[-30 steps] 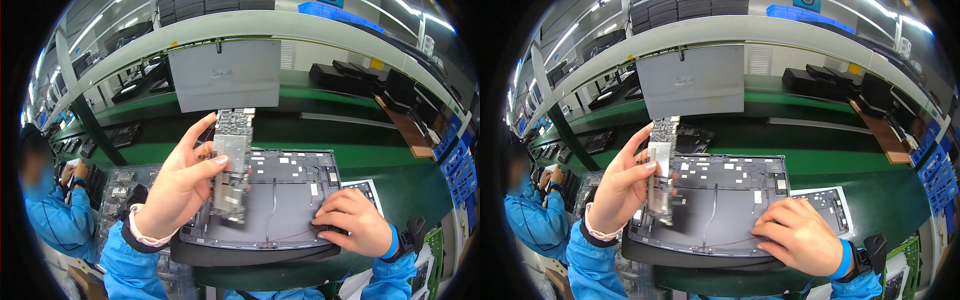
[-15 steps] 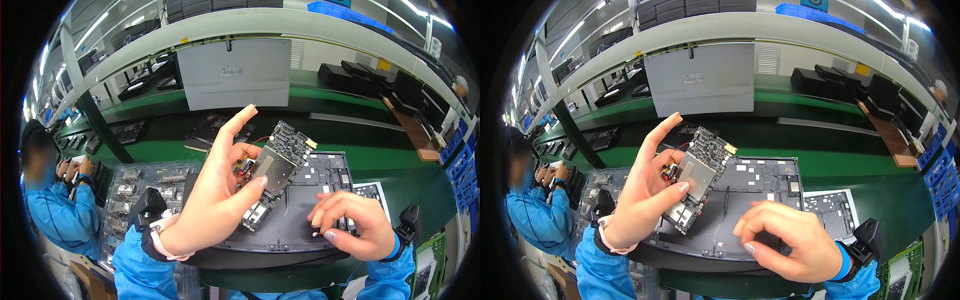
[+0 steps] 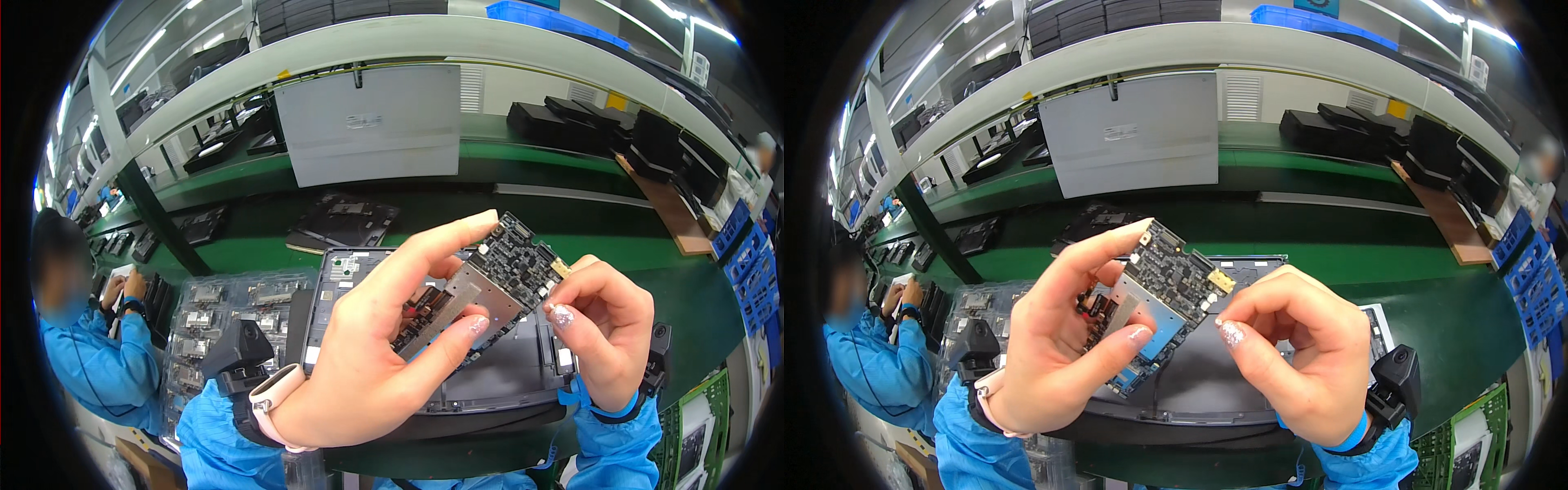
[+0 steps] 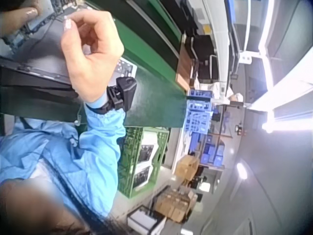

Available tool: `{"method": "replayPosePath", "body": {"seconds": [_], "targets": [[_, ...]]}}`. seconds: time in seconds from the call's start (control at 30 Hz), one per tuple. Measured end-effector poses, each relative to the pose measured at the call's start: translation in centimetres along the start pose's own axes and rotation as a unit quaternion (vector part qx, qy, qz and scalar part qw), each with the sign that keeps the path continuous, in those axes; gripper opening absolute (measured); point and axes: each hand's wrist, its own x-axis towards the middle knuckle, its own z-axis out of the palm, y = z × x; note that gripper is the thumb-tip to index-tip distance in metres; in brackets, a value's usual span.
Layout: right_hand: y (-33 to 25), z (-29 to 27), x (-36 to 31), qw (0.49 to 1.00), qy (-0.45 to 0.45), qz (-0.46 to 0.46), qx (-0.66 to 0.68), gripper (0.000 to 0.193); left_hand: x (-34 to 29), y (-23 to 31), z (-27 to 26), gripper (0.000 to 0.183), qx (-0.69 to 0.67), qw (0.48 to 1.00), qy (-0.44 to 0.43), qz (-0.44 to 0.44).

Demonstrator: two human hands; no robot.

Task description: The person installs internal circuit boards into a tablet chassis by hand, connecting internal ribbon cables and adding protective pads.

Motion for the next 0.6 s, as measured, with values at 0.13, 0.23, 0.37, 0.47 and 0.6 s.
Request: {"method": "replayPosePath", "body": {"seconds": [0.13, 0.23, 0.37, 0.47, 0.6], "targets": [[0.33, -0.24, -0.21, 1.0, 0.022, -0.005, -0.015, 0.005, -0.03, -0.71, 0.39, 0.059, 0.017, 0.999, -0.013, 0.035], [0.53, -0.24, -0.31, 1.0, 0.025, 0.009, -0.014, 0.005, -0.21, -0.49, 0.51, 0.06, 0.015, 0.999, -0.022, 0.025], [0.66, -0.29, -0.22, 0.999, 0.031, -0.008, -0.033, 0.005, -0.46, -0.12, 0.83, 0.06, 0.026, 0.999, -0.019, -0.016], [0.77, -0.41, -0.24, 0.998, 0.025, -0.02, -0.052, 0.005, -0.45, -0.47, 0.79, 0.061, 0.04, 0.999, -0.02, 0.025], [0.87, -0.35, -0.38, 0.999, 0.026, -0.027, -0.037, 0.004, -0.59, -0.21, 0.8, 0.061, 0.033, 0.999, -0.021, -0.013]]}}
